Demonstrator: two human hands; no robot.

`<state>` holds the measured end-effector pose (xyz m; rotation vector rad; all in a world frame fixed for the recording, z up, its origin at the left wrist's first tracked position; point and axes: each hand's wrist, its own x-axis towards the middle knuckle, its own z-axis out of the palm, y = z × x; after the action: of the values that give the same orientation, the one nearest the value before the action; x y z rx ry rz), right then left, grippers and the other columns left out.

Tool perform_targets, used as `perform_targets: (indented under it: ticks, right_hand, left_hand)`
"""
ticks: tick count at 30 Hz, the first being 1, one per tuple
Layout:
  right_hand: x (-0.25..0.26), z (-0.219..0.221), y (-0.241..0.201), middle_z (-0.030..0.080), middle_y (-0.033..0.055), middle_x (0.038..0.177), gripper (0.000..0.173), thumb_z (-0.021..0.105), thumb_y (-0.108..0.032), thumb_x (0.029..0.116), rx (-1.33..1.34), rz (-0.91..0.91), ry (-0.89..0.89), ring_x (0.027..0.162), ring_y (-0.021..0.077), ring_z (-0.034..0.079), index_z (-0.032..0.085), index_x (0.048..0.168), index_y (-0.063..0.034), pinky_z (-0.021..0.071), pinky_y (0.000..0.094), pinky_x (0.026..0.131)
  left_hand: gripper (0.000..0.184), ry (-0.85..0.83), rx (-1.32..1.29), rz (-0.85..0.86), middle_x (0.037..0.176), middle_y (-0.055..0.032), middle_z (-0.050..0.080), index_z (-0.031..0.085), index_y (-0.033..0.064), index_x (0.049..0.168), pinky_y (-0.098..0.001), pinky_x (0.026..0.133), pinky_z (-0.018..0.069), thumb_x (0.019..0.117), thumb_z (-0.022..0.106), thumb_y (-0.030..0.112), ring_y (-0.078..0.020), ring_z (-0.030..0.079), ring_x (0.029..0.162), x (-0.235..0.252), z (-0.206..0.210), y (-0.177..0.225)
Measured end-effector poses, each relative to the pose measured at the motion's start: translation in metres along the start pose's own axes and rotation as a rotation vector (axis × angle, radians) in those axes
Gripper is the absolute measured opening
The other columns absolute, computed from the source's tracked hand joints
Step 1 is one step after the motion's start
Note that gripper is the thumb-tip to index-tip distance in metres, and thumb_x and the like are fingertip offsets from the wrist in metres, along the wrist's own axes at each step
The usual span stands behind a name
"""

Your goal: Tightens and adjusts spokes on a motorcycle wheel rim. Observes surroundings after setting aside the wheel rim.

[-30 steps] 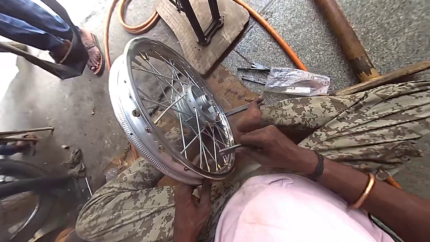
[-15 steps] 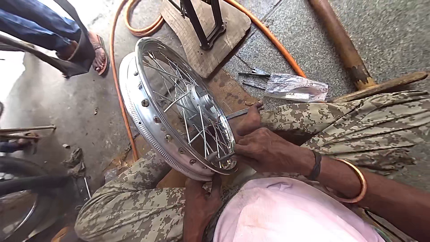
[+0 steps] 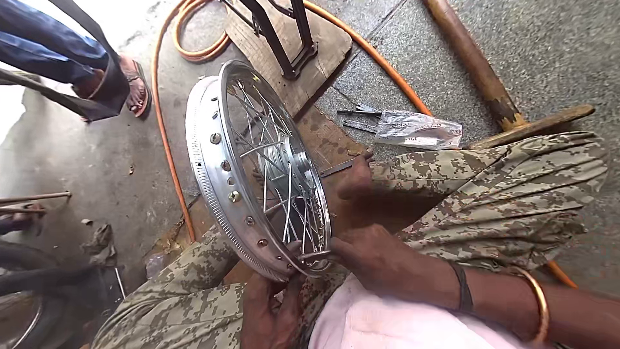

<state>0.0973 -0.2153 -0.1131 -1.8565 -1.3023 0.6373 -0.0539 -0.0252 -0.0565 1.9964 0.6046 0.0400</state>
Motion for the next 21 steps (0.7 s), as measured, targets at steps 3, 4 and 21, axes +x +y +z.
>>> perform_targets:
  ticks: [3, 4, 21]
  right_hand:
    - [-0.009, 0.014, 0.001, 0.063, 0.0092, 0.085, 0.021, 0.047, -0.023, 0.1086, 0.326, 0.175, -0.21, 0.078, 0.0243, 0.065, 0.063, 0.108, -0.0086, 0.0541, 0.0422, 0.069]
    - [-0.008, 0.014, 0.002, 0.064, 0.0086, 0.088, 0.022, 0.047, -0.022, 0.1083, 0.326, 0.196, -0.238, 0.082, 0.0233, 0.066, 0.065, 0.109, -0.0092, 0.0546, 0.0413, 0.072]
    - [0.051, -0.066, 0.018, 0.047, -0.0066, 0.056, 0.024, 0.055, -0.034, 0.0997, -0.178, -0.177, -0.11, 0.05, 0.0113, 0.051, 0.066, 0.083, -0.0194, 0.0368, 0.0326, 0.045]
  left_hand:
    - [0.035, -0.032, -0.041, 0.041, 0.116, -0.0074, 0.073, 0.066, 0.0019, 0.121, -0.0304, 0.08, 0.0657, 0.0905, 0.074, 0.016, -0.0155, 0.075, 0.093, -0.004, -0.001, -0.015]
    - [0.036, -0.049, -0.045, 0.046, 0.119, -0.0069, 0.073, 0.065, 0.0042, 0.125, -0.0301, 0.081, 0.0653, 0.0915, 0.073, 0.017, -0.0157, 0.075, 0.095, -0.006, -0.002, -0.017]
    - [0.034, -0.007, -0.116, 0.064, 0.12, -0.0072, 0.072, 0.067, 0.0085, 0.127, -0.0313, 0.087, 0.064, 0.0963, 0.072, 0.022, -0.0183, 0.074, 0.098, -0.006, -0.001, -0.02]
